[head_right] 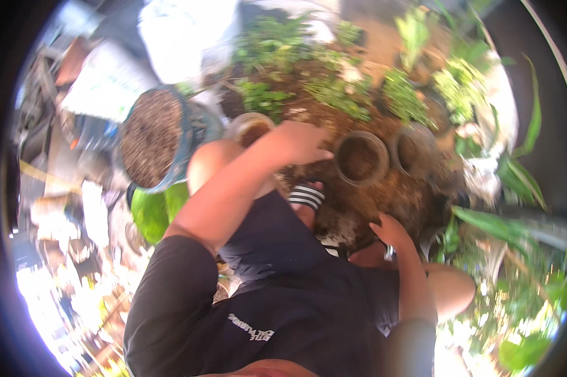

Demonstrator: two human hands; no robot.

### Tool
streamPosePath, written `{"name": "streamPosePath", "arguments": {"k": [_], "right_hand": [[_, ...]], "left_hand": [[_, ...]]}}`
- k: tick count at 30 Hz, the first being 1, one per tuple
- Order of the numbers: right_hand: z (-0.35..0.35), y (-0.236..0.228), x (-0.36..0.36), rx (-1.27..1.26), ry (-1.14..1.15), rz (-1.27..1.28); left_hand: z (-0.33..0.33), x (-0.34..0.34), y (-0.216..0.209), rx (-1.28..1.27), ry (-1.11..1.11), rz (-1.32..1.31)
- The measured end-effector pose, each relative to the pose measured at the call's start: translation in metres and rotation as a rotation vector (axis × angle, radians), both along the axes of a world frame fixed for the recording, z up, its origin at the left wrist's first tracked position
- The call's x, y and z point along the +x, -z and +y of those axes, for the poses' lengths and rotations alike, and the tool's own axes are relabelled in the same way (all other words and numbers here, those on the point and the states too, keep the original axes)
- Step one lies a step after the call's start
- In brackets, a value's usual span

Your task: The person sits on the ground and repots a small plant by hand. They place the plant into a pot, add soil from a bucket, and pat the soil down around the base of the plant.

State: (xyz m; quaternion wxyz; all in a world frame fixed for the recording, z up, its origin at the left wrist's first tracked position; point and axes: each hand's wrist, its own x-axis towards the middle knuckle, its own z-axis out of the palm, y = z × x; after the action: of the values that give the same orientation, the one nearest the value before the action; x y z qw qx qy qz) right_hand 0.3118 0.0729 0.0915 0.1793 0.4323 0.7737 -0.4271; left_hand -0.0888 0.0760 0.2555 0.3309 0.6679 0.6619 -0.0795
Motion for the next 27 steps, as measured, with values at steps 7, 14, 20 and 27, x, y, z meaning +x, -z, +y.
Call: {"name": "streamPosePath", "arguments": {"k": [7, 14, 20, 27], "right_hand": [[0.033, -0.061, -0.073, 0.041, -0.052, 0.055], [0.051, -0.109, -0.158, 0.202, -0.289, 0.178], [0.037, -0.13, -0.203, 0.232, -0.392, 0.277], [0.041, -0.122, -0.209, 0.185, -0.468, 0.132]], "left_hand": [[-0.027, 0.009, 0.001, 0.04, -0.001, 0.071], [-0.061, 0.018, -0.022, 0.118, -0.178, 0.095], [-0.101, 0.023, -0.053, 0.12, -0.35, 0.166], [-0.161, 0.021, -0.081, 0.571, -0.391, 0.077]]}}
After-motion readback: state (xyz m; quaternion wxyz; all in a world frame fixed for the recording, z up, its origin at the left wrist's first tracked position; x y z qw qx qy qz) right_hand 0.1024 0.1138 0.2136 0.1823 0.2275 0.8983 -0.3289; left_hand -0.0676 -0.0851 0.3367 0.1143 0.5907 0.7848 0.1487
